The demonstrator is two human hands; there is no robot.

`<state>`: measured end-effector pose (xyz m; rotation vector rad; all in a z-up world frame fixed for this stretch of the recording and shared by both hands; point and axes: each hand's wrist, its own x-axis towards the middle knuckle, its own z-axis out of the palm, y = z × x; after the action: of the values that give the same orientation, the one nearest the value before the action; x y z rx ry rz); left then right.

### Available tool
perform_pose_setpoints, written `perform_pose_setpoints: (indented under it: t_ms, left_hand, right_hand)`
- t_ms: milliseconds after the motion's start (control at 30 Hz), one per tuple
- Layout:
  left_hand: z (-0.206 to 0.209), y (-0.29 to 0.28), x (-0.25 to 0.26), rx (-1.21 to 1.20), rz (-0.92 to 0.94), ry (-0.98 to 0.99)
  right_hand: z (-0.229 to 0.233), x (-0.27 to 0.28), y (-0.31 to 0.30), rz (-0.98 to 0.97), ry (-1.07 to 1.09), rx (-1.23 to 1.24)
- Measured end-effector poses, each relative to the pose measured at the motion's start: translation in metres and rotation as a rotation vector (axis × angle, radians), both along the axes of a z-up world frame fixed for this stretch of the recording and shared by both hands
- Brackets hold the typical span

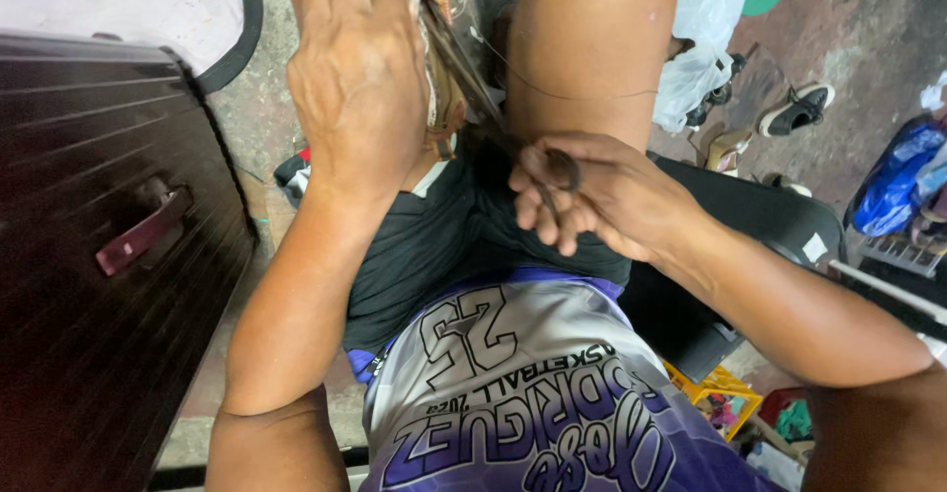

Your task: The person sews a brown leather shoe using a needle and thread, repeatedly pulling the thread through the sole and upper. They adjust the shoe's position and continue stitching along the edge.

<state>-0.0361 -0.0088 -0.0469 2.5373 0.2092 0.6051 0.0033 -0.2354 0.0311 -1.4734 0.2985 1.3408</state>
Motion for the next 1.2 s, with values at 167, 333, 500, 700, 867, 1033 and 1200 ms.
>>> perform_pose_setpoints:
  t_ms: [167,333,500,700,867,1033,1200]
  left_hand:
    - [-0.003,-0.012,0.0,-0.009,0.007,-0.006]
    - [-0.01,-0.015,-0.003,-0.012,-0.023,-0.018]
    - [-0.019,-0.01,-0.004,-0.031,-0.016,-0.008]
    - [-0.027,0.006,-0.015,-0.019,-0.044,-0.023]
    - [-0.036,0.012,-0.017,-0.019,-0.037,-0.011]
    - [-0.036,0.018,-0.009,-0.055,-0.052,0.006]
    - [-0.042,0.02,-0.008,-0.018,-0.03,-0.01]
  right_hand:
    - [-0.009,-0.001,0.025,-0.061,0.01,-0.061]
    - [-0.025,0.001,0.041,-0.044,-0.108,-0.092]
    - [-0.042,0.005,0.04,-0.094,-0.123,0.047]
    - [-0.053,0.003,0.026,-0.094,-0.215,0.175]
    - [-0.056,0.006,0.029,-0.062,-0.199,0.133]
    - [-0.055,0.014,0.035,-0.045,-0.202,0.099]
    - [-0.055,0.014,0.039,-0.013,-0.235,0.024]
